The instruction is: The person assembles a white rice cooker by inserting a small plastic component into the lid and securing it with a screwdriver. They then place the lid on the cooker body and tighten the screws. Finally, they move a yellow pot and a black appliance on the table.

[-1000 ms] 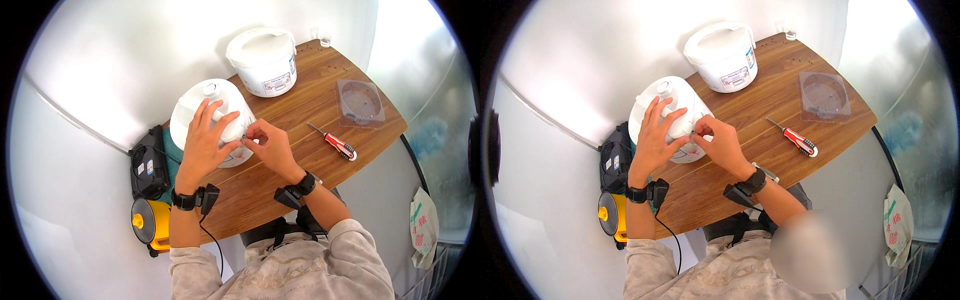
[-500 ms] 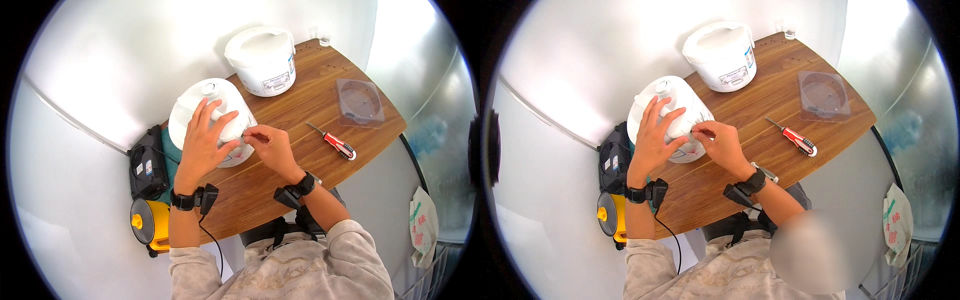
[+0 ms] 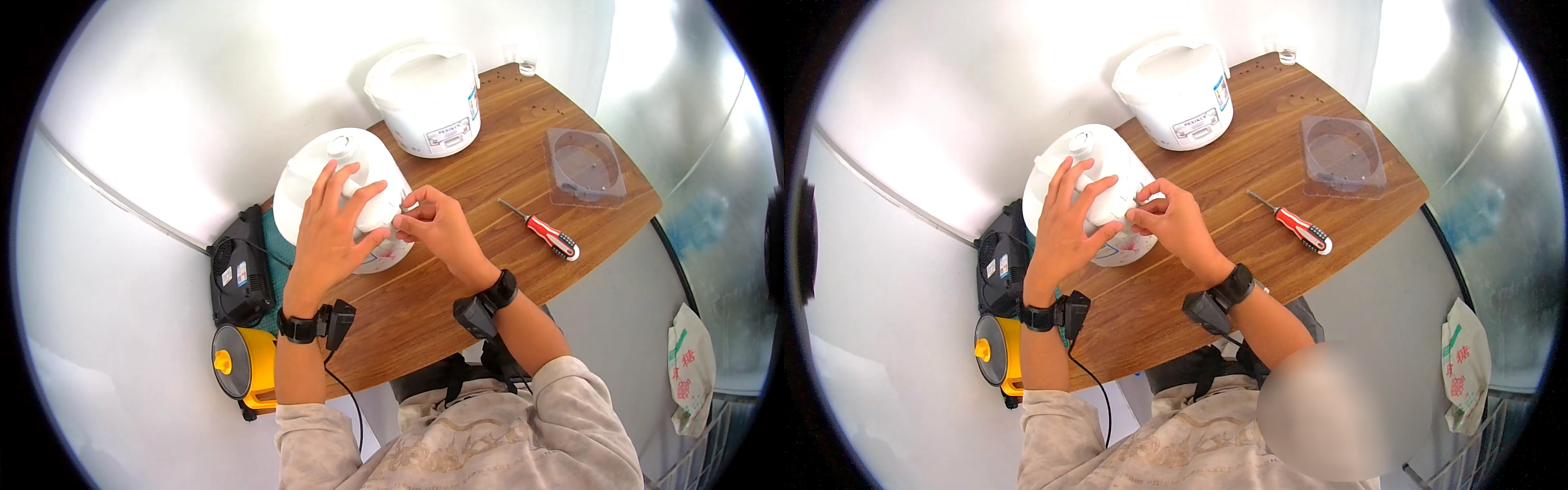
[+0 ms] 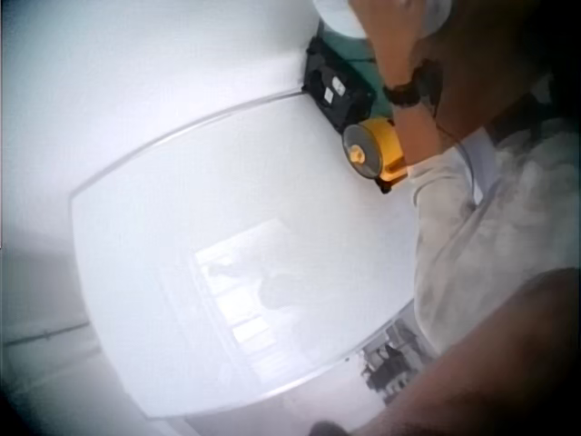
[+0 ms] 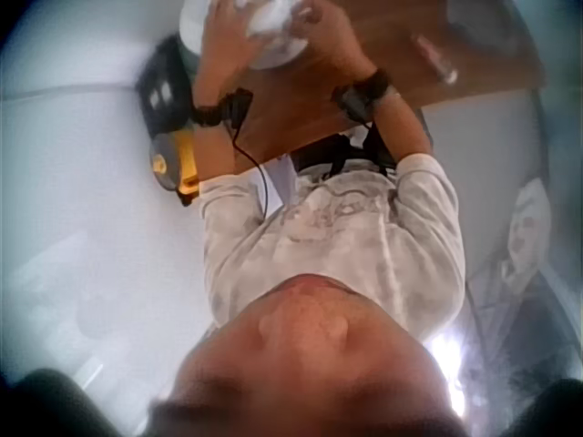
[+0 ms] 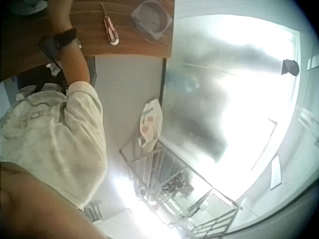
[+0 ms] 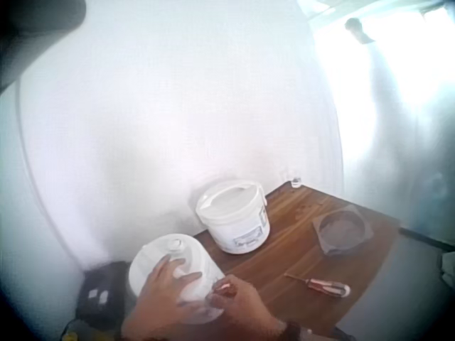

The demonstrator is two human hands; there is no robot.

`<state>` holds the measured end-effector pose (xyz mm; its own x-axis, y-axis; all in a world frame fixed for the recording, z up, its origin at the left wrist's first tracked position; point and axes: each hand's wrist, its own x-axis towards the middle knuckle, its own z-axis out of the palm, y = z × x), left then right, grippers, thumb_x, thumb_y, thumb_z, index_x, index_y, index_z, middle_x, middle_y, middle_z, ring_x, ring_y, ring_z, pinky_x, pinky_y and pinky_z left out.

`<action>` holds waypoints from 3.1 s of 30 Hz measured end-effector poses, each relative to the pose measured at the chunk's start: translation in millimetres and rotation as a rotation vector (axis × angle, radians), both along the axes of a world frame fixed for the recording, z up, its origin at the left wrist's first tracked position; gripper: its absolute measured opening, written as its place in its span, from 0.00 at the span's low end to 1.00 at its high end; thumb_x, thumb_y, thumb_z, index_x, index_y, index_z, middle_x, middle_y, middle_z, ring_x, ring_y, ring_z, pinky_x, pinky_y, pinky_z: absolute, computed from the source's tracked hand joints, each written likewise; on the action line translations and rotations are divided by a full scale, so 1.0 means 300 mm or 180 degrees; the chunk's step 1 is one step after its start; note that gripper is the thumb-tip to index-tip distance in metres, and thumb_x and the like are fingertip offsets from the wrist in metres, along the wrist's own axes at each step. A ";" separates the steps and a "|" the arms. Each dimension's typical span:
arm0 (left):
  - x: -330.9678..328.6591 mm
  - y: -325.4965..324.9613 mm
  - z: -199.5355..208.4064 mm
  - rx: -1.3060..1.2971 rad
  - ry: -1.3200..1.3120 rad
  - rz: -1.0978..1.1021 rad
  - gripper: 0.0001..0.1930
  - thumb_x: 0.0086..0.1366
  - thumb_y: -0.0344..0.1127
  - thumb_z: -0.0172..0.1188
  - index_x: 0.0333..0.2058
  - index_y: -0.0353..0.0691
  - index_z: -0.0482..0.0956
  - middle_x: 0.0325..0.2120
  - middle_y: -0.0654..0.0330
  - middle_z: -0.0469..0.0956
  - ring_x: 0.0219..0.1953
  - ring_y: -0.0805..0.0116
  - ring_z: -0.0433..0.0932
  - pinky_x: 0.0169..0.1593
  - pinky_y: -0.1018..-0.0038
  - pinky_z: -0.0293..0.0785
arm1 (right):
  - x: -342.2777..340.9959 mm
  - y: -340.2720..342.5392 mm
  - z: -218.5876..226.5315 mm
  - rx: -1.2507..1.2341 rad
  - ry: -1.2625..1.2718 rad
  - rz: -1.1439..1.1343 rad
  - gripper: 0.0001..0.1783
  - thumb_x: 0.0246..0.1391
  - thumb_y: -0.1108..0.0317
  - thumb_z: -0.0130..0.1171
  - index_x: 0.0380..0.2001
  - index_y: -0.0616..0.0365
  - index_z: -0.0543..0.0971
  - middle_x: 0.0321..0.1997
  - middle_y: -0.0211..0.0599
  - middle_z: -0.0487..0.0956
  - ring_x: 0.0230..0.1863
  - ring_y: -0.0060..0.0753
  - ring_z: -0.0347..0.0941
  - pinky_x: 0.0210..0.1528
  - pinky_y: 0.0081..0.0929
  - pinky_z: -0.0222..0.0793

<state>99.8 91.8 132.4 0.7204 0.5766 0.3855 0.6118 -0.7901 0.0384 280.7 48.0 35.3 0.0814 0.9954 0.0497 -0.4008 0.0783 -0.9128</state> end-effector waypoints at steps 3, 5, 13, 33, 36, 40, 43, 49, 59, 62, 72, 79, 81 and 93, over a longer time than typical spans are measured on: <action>0.010 -0.008 0.000 0.0115 0.0003 0.0004 0.29 0.53 0.40 0.74 0.56 0.55 0.80 0.65 0.55 0.65 0.73 0.48 0.55 0.68 0.54 0.63 | 0.011 0.001 -0.005 -0.0161 0.0463 0.0207 0.10 0.61 0.73 0.67 0.40 0.59 0.75 0.34 0.34 0.84 0.36 0.21 0.81 0.37 0.19 0.76; 0.019 -0.013 -0.001 0.0169 -0.0001 0.0017 0.29 0.52 0.40 0.73 0.55 0.55 0.80 0.64 0.55 0.66 0.72 0.48 0.56 0.67 0.53 0.64 | 0.009 0.002 -0.014 -0.0135 0.0258 0.0155 0.09 0.60 0.73 0.67 0.38 0.59 0.75 0.34 0.33 0.84 0.35 0.21 0.81 0.37 0.18 0.76; 0.029 -0.013 -0.011 0.0322 0.0035 0.0050 0.27 0.54 0.40 0.72 0.54 0.53 0.79 0.61 0.53 0.67 0.71 0.43 0.58 0.65 0.52 0.66 | -0.005 0.020 -0.054 0.0190 0.0074 0.0141 0.06 0.62 0.72 0.66 0.37 0.59 0.77 0.34 0.32 0.83 0.35 0.21 0.80 0.38 0.19 0.77; 0.085 -0.020 -0.070 0.0675 -0.0200 0.0229 0.23 0.50 0.35 0.69 0.48 0.48 0.79 0.55 0.52 0.69 0.68 0.40 0.61 0.59 0.49 0.73 | 0.272 -0.254 -0.024 0.0473 -0.3036 -0.1507 0.06 0.57 0.70 0.63 0.37 0.59 0.79 0.34 0.47 0.83 0.36 0.52 0.81 0.39 0.39 0.76; 0.079 -0.021 -0.069 0.0628 -0.0220 0.0227 0.24 0.50 0.36 0.69 0.49 0.50 0.80 0.55 0.52 0.69 0.68 0.39 0.61 0.60 0.49 0.73 | 0.381 -0.356 -0.053 0.0070 -0.3495 -0.2078 0.07 0.56 0.71 0.63 0.38 0.58 0.79 0.37 0.44 0.82 0.39 0.51 0.80 0.42 0.40 0.76; 0.089 -0.029 -0.060 0.0835 -0.0012 0.0236 0.25 0.52 0.34 0.68 0.52 0.56 0.80 0.56 0.53 0.68 0.69 0.41 0.60 0.57 0.52 0.77 | 0.445 -0.439 -0.091 0.0003 -0.3797 -0.2613 0.11 0.56 0.70 0.64 0.43 0.57 0.78 0.48 0.43 0.79 0.48 0.51 0.78 0.48 0.40 0.74; 0.093 -0.034 -0.051 0.0835 0.0101 0.0248 0.26 0.53 0.34 0.67 0.53 0.60 0.80 0.56 0.52 0.68 0.69 0.40 0.60 0.58 0.52 0.76 | 0.471 -0.450 -0.115 -0.0317 -0.4005 -0.2591 0.17 0.55 0.70 0.65 0.48 0.57 0.77 0.55 0.43 0.75 0.54 0.53 0.75 0.52 0.42 0.72; 0.094 -0.045 -0.045 0.0752 0.0086 0.0229 0.25 0.54 0.34 0.67 0.53 0.59 0.80 0.57 0.50 0.68 0.69 0.39 0.59 0.59 0.51 0.74 | 0.446 -0.438 -0.169 0.0151 -0.4498 -0.2882 0.20 0.55 0.67 0.67 0.51 0.57 0.76 0.54 0.44 0.74 0.55 0.52 0.74 0.52 0.45 0.74; 0.094 -0.041 -0.046 0.0735 0.0180 0.0281 0.26 0.53 0.35 0.68 0.54 0.59 0.80 0.57 0.50 0.67 0.69 0.38 0.59 0.62 0.50 0.71 | 0.230 -0.452 -0.208 0.0426 -0.4832 -0.1030 0.21 0.53 0.58 0.69 0.47 0.55 0.77 0.41 0.38 0.74 0.43 0.39 0.75 0.37 0.34 0.78; 0.094 -0.040 -0.047 0.0733 0.0175 0.0266 0.26 0.53 0.35 0.67 0.54 0.59 0.80 0.57 0.50 0.67 0.69 0.38 0.58 0.62 0.48 0.70 | 0.199 -0.433 -0.242 0.0193 -0.4785 -0.0913 0.19 0.53 0.59 0.68 0.45 0.55 0.77 0.39 0.37 0.75 0.43 0.39 0.76 0.36 0.34 0.78; 0.097 -0.048 -0.047 0.0656 0.0149 0.0324 0.27 0.51 0.35 0.68 0.53 0.59 0.80 0.57 0.50 0.66 0.70 0.38 0.57 0.60 0.47 0.71 | 0.169 -0.396 -0.136 0.0339 -0.2277 -0.1034 0.15 0.55 0.67 0.67 0.43 0.56 0.75 0.37 0.43 0.82 0.34 0.50 0.80 0.36 0.39 0.76; 0.101 -0.052 -0.037 0.0580 0.0224 0.0350 0.28 0.50 0.35 0.69 0.53 0.59 0.80 0.57 0.51 0.66 0.70 0.38 0.57 0.61 0.47 0.71 | 0.139 -0.371 -0.115 0.0863 -0.2525 -0.1346 0.15 0.53 0.68 0.69 0.44 0.52 0.78 0.35 0.39 0.81 0.32 0.46 0.80 0.34 0.35 0.76; 0.098 -0.049 -0.044 0.0581 0.0204 0.0364 0.28 0.51 0.36 0.69 0.53 0.59 0.80 0.58 0.51 0.66 0.70 0.38 0.56 0.61 0.46 0.70 | 0.136 -0.371 -0.114 0.0896 -0.2709 -0.1461 0.15 0.52 0.69 0.70 0.43 0.51 0.79 0.34 0.37 0.80 0.31 0.45 0.80 0.33 0.34 0.75; 0.095 -0.042 -0.052 0.0617 0.0197 0.0343 0.27 0.51 0.36 0.68 0.54 0.59 0.80 0.58 0.51 0.65 0.71 0.39 0.56 0.61 0.46 0.70 | 0.156 -0.362 -0.121 0.1254 -0.3315 -0.1838 0.19 0.46 0.74 0.71 0.44 0.48 0.82 0.34 0.32 0.75 0.35 0.36 0.77 0.32 0.32 0.74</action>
